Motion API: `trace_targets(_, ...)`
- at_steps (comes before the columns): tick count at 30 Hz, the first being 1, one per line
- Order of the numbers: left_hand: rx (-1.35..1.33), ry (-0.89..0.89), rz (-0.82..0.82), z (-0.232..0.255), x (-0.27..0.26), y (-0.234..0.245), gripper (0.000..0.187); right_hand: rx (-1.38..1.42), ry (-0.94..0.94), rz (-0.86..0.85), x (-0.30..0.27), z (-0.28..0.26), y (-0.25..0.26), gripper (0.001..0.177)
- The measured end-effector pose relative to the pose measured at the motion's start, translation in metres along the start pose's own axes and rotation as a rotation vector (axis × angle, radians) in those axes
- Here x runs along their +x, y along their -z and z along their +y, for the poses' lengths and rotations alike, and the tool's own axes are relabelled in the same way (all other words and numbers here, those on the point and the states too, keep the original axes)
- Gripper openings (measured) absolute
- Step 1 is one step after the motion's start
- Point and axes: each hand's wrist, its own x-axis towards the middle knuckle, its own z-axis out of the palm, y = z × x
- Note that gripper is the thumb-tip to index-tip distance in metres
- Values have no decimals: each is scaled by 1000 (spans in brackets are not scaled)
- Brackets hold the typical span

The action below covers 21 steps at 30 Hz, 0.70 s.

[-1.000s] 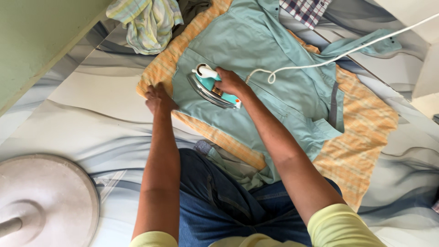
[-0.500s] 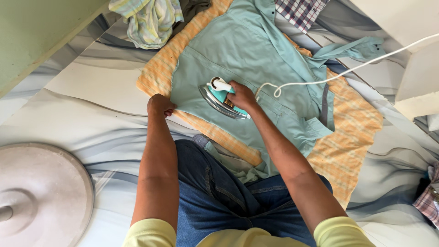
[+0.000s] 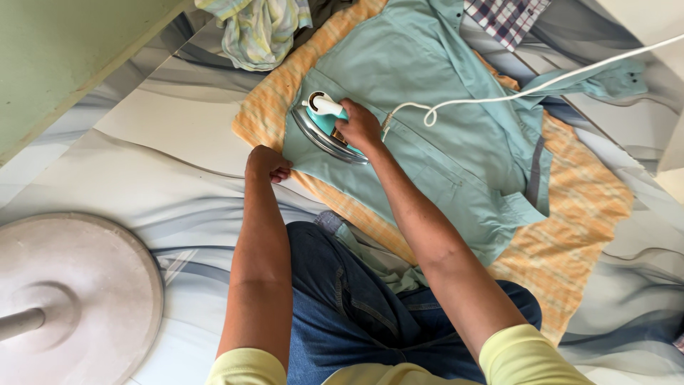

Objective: The person irons a light green shirt laid out on a patterned cloth on the floor. They smooth the fabric with their hands, use a teal iron to press the body and sleeves, and briefly measure the shirt with a tape measure.

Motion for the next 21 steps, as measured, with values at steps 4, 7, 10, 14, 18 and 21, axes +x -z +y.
trace_targets(4, -78, 9, 22, 9, -22, 1, 15, 28, -24, -27, 9, -13, 0, 39)
trace_targets(7, -98, 25, 34, 13, -34, 2, 14, 35, -66, -161, 15, -20, 5, 38)
trace_targets(10, -135, 28, 40, 16, -42, 1, 13, 59, -53, -282, 16, -16, 15, 38)
trace_targets(14, -153, 32, 62, 18, -50, 4, 14, 62, -52, -349, 3, -10, 19, 36)
trace_targets(18, -123, 28, 38, 19, -51, 2, 15, 84, -19, -301, -7, -8, 18, 35)
trace_targets(21, -93, 32, 23, 17, -48, 4, 14, 74, -43, -253, -13, -14, 18, 36)
